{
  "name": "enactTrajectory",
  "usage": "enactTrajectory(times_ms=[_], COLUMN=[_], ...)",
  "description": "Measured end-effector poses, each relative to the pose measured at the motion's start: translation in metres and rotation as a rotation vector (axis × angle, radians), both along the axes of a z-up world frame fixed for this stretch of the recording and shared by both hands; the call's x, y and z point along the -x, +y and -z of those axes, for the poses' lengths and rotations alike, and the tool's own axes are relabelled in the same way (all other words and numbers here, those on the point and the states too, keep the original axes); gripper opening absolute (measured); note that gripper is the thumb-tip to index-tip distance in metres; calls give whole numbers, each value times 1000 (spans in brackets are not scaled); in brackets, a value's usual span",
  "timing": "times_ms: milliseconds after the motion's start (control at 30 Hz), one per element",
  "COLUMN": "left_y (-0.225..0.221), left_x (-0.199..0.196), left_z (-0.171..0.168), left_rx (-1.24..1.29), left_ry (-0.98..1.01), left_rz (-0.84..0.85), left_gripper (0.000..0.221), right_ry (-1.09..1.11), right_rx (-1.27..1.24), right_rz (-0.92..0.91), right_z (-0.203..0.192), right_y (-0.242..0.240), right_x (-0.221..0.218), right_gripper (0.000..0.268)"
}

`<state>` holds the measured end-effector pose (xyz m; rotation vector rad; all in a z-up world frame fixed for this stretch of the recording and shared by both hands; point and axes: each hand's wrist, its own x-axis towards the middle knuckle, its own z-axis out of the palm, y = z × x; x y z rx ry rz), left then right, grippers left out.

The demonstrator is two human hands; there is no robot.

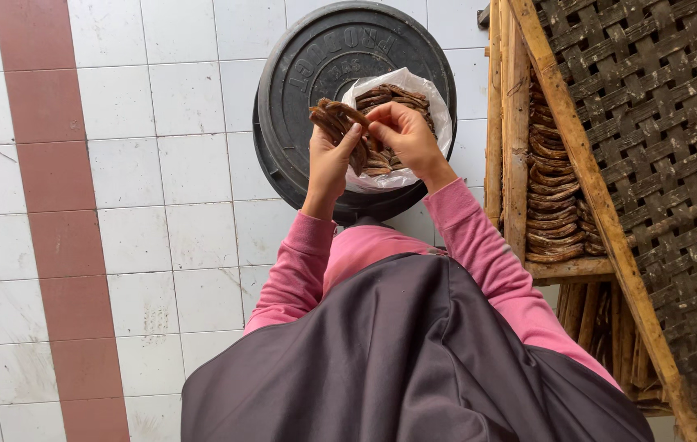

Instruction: The person picks up dried food items from a woven tray and places them into a plastic bag by hand.

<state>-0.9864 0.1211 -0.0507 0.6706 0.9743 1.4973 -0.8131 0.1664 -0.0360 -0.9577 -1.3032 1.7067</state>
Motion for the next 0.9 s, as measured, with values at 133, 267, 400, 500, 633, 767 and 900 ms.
enactTrajectory(times_ms=[133, 267, 400, 500, 633, 767, 900], left_y=[-8, -11, -10, -10, -11, -7, 4], left_x=[19, 28, 21, 21, 21, 16, 6], left_z=[-4, -7, 1, 5, 2, -4, 0], left_rx=[54, 77, 198, 205, 87, 140, -2], left_ry=[432, 1034, 1207, 1186, 1154, 787, -30], left_rz=[-131, -135, -9, -49, -105, -97, -37], left_gripper=[41, 60, 55, 38, 43, 35, 42], right_ry=[-143, -459, -377, -672, -934, -999, -562], right_rx=[125, 125, 112, -206, -550, -627, -472], right_rz=[180, 60, -116, -100, -146, -155, -44], right_z=[10, 35, 65, 77, 75, 62, 43], right_y=[5, 1, -8, -17, -24, -24, -16], right_x=[-21, -26, -3, 8, 13, 15, 0], right_gripper=[11, 17, 18, 15, 17, 20, 14])
